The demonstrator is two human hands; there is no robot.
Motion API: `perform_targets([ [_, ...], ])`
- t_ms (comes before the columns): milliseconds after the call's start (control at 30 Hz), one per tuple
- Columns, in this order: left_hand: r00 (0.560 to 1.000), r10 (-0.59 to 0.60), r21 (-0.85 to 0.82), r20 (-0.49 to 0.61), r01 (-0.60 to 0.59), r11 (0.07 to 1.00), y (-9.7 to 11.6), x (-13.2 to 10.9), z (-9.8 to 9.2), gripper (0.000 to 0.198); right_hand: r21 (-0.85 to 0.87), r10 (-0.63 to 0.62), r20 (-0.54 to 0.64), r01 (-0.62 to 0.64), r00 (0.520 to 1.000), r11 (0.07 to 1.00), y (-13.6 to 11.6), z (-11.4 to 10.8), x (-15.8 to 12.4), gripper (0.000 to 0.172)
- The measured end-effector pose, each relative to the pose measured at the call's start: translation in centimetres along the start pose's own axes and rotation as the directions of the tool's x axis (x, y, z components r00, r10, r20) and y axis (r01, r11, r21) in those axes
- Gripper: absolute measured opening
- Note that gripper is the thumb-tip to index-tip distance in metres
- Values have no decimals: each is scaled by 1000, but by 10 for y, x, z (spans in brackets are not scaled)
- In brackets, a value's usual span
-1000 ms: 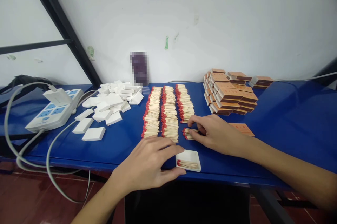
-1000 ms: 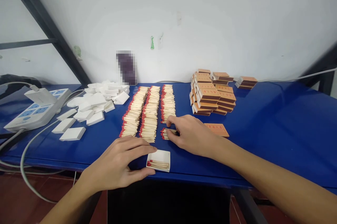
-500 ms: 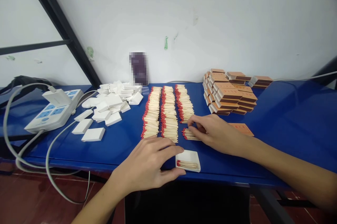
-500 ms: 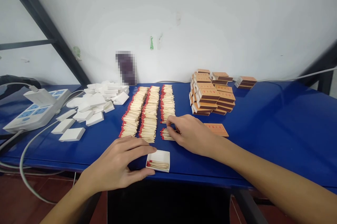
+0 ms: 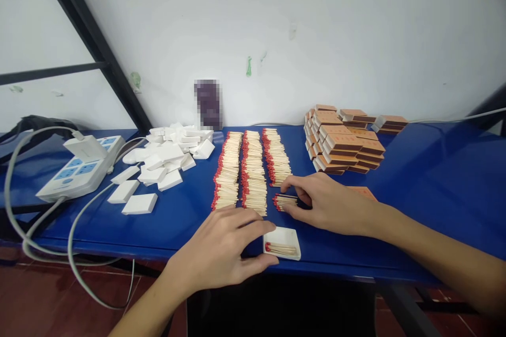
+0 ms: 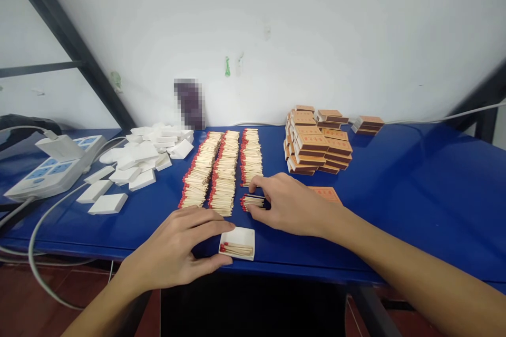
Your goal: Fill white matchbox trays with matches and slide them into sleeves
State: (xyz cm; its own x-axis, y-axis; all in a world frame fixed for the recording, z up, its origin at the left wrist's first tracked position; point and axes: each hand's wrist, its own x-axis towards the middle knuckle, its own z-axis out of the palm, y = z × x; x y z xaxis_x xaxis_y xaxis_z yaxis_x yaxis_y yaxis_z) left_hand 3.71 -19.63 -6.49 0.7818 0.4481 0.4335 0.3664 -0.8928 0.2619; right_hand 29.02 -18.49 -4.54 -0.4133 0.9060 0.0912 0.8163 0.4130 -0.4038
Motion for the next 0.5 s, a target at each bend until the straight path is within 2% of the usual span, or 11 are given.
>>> perform_targets([
  [133, 1000, -1, -7, 6, 1, 1000, 0, 1, 0, 30, -18, -31, 24, 31, 999, 999, 2, -4, -2, 20],
  [267, 1000, -14, -23, 26, 15, 1000, 0, 1, 1, 31, -32, -18, 31, 19, 999, 999, 0, -4, -1, 10],
  [500, 999, -30, -31, 42, 32, 999, 2, 1, -1, 30, -20, -19, 23, 20, 1000, 1000, 2, 0, 1, 12],
])
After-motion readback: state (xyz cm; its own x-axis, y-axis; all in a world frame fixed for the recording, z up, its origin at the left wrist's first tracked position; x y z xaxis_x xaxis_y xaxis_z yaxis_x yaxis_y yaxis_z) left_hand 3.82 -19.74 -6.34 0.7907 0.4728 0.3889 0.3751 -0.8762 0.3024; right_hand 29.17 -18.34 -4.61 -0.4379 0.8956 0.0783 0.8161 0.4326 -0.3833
